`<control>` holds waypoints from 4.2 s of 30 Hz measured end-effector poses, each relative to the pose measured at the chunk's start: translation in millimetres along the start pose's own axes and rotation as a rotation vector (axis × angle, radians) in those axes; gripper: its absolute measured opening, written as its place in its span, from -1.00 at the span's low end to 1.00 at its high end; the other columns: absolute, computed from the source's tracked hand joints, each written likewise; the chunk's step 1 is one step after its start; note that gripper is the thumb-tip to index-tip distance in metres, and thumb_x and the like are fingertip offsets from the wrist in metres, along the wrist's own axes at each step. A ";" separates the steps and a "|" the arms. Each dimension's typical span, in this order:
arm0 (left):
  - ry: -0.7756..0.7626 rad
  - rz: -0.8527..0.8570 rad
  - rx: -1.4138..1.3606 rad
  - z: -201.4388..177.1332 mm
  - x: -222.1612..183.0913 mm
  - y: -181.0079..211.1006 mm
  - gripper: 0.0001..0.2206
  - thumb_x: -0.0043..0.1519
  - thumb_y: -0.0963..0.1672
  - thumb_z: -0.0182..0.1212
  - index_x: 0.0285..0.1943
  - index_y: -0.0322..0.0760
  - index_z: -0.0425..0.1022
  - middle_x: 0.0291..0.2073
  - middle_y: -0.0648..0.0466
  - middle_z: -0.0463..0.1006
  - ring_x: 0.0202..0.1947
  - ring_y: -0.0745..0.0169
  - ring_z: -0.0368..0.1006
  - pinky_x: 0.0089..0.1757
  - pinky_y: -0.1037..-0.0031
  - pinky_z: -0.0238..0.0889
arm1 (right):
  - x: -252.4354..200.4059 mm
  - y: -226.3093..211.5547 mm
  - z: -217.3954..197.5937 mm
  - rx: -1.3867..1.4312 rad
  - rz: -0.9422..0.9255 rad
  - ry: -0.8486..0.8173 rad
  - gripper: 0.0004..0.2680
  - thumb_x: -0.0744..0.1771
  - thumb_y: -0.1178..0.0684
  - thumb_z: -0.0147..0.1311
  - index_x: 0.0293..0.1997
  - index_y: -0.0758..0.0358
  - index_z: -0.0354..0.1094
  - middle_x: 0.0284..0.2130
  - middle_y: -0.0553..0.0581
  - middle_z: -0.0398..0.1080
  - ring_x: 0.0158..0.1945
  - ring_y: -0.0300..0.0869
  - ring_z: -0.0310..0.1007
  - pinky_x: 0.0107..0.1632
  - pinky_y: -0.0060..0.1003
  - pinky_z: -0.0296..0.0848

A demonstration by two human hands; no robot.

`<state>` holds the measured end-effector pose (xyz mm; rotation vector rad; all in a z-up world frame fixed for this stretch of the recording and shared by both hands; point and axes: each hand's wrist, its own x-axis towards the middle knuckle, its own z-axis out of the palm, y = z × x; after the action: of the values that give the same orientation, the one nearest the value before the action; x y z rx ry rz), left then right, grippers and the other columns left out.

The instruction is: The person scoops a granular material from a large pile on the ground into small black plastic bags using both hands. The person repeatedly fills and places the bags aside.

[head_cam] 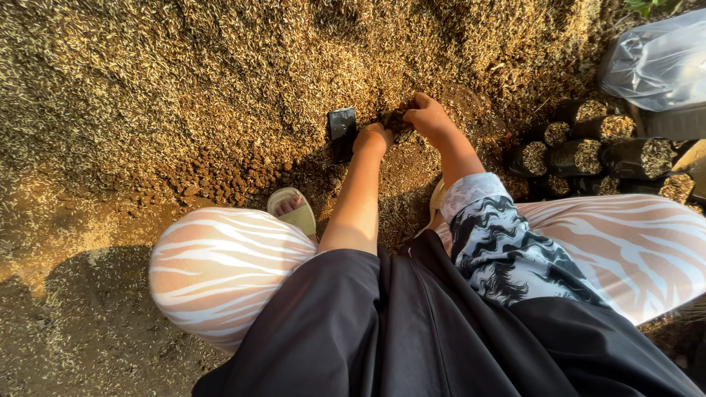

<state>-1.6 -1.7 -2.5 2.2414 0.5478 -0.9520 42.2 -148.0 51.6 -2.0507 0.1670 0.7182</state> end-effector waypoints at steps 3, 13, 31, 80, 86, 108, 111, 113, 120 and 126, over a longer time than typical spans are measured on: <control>-0.030 0.004 -0.022 9.5 9.5 -8.9 -0.68 0.37 -0.03 -0.03 0.10 -0.19 0.58 -0.08 -0.02 0.66 -0.16 0.14 0.62 -0.13 0.28 0.48 | -17.9 4.6 4.4 -0.288 -0.095 0.090 -0.74 0.35 0.26 -0.10 0.14 0.29 0.42 -0.03 0.28 0.51 -0.02 0.04 0.53 0.07 -0.10 0.50; 0.036 0.103 -0.072 5.5 4.2 -14.2 -0.70 0.33 -0.03 -0.05 0.11 -0.15 0.52 -0.06 0.01 0.62 -0.05 0.09 0.57 -0.07 0.23 0.41 | -58.8 23.0 49.9 -1.151 -0.269 -0.065 -0.37 0.29 0.22 -0.17 0.59 0.12 -0.36 0.54 0.14 -0.28 0.58 -0.03 -0.36 0.47 0.20 -0.51; -0.119 -0.038 -0.086 -1.0 -17.2 3.1 -0.62 0.28 0.11 0.12 -0.35 -0.19 0.60 -0.32 0.05 0.67 -0.34 0.24 0.59 -0.18 0.36 0.44 | -30.9 18.4 -3.3 -0.585 -0.280 -0.019 -0.55 0.24 0.32 -0.18 0.12 -0.06 0.54 0.12 0.13 0.47 0.11 -0.01 0.50 0.28 -0.13 0.39; 0.322 0.241 -0.184 -25.8 -13.5 9.0 -0.84 0.25 -0.06 0.21 -0.29 -0.20 0.44 -0.29 0.08 0.55 -0.28 0.08 0.53 -0.23 0.24 0.39 | 118.1 12.9 12.1 -0.242 -0.179 0.302 -0.69 0.23 0.19 0.33 0.05 0.20 0.44 -0.01 0.19 0.46 -0.05 -0.06 0.54 0.05 -0.22 0.56; 0.004 0.029 -0.113 -43.4 -29.2 11.9 -0.71 0.29 0.05 0.21 -0.15 -0.20 0.43 -0.26 0.02 0.58 -0.27 0.15 0.56 -0.24 0.32 0.46 | 47.1 -32.6 -31.1 -0.212 0.000 -0.054 -0.75 0.29 0.10 0.25 0.08 0.11 0.45 -0.12 0.11 0.54 -0.16 -0.19 0.57 -0.07 -0.31 0.61; 0.101 0.088 -0.065 -16.7 -23.5 -0.7 -0.78 0.30 -0.07 0.06 0.02 -0.11 0.57 -0.10 0.06 0.62 -0.13 0.13 0.56 -0.14 0.26 0.42 | -68.8 27.9 49.7 -1.171 -0.318 -0.029 -0.37 0.28 0.23 -0.18 0.57 0.15 -0.39 0.56 0.15 -0.38 0.59 -0.01 -0.40 0.48 0.23 -0.41; 0.113 0.119 -0.095 -17.9 -31.0 -1.1 -0.78 0.31 -0.09 0.03 0.04 -0.08 0.57 -0.14 0.08 0.64 -0.17 0.15 0.59 -0.16 0.29 0.42 | -61.7 27.8 50.0 -1.266 -0.279 -0.062 -0.36 0.29 0.21 -0.18 0.58 0.16 -0.44 0.56 0.16 -0.43 0.58 0.02 -0.44 0.46 0.25 -0.45; 0.161 0.195 -0.108 -18.7 -34.0 -2.9 -0.75 0.30 -0.09 0.03 0.11 -0.04 0.54 -0.17 0.08 0.65 -0.22 0.14 0.58 -0.16 0.32 0.40 | -59.2 27.4 50.3 -1.276 -0.281 -0.059 -0.37 0.29 0.20 -0.16 0.57 0.16 -0.40 0.54 0.17 -0.38 0.56 0.03 -0.39 0.44 0.26 -0.43; 0.117 0.152 -0.166 -16.5 -23.8 -5.8 -0.75 0.33 -0.03 0.08 0.09 -0.17 0.46 -0.16 0.06 0.63 -0.28 0.19 0.56 -0.24 0.30 0.43 | -34.6 33.5 35.7 -0.750 -0.355 0.270 -0.70 0.38 0.22 -0.07 0.24 0.01 0.37 0.26 0.04 0.35 0.38 -0.05 0.24 0.49 -0.04 0.12; 0.442 0.308 -0.281 5.6 4.9 -1.2 -0.77 0.25 0.00 0.27 0.03 -0.03 0.56 -0.08 0.01 0.51 -0.24 0.11 0.50 -0.23 0.30 0.40 | 5.7 41.4 23.1 -0.193 -0.174 0.371 -0.77 0.33 -0.01 0.22 0.09 0.09 0.47 -0.03 0.20 0.41 0.01 -0.02 0.44 0.08 -0.11 0.44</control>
<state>-1.8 -4.1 -9.6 2.1933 0.4704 -0.2063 21.1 -151.7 8.8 -2.3368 0.1302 0.2497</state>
